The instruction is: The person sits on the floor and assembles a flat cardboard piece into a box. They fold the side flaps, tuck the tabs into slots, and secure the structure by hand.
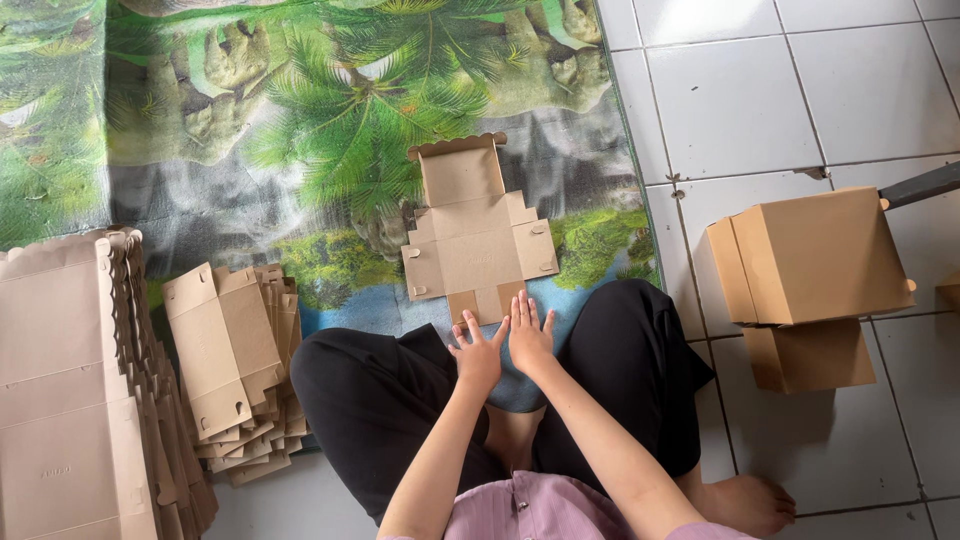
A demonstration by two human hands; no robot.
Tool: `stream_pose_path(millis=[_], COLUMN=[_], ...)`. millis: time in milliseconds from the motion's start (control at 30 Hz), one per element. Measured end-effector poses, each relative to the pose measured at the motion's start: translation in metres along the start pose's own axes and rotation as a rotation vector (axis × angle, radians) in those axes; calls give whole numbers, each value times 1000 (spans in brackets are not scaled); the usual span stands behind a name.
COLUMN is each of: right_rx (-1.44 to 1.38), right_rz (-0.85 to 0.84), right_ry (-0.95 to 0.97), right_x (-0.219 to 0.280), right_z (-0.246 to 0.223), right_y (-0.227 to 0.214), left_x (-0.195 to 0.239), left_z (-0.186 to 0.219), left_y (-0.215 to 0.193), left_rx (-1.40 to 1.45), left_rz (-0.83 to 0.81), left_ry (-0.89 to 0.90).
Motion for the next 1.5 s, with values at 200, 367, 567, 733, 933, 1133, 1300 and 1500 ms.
stream_pose_path(millis=[200,367,567,733,933,1133,1300,1500], right_rx=[5,30,25,-55,-280,-64,26,19], right_rz=[-11,-28,-68,-30,298,99,126,74], right_ry=[-5,6,7,-26,-510,-427,-395,-365], right_x=[3,7,13,42,96,54,33,31], right_z=[-1,0,7,-1,-60,-73,-81,-89], right_y=[7,16,27,4,-39,-7,-22,-33], left_x=[-7,-1,-38,-31,-60,-82,-70,-51], left_z=[-85,-123,-151,-103,-132,-144,-137,-117], left_y=[16,23,78,59,101,115,97,74], left_rx=[849,1012,1070,1489,1397,1478,1437,1560], left_rz=[629,911,723,579,595,641,597,606], left_ry=[-75,-288,-432,-230,-303,-264,-362,-351])
Point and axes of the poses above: each hand's wrist, its own x-axis away from the middle knuckle, its own y-axis out of the palm, z = x × y, the point moved 10 cm from there along -x, towards the middle knuckle, and after that the axes turned 13 degrees about y, right-handed, at the moved point
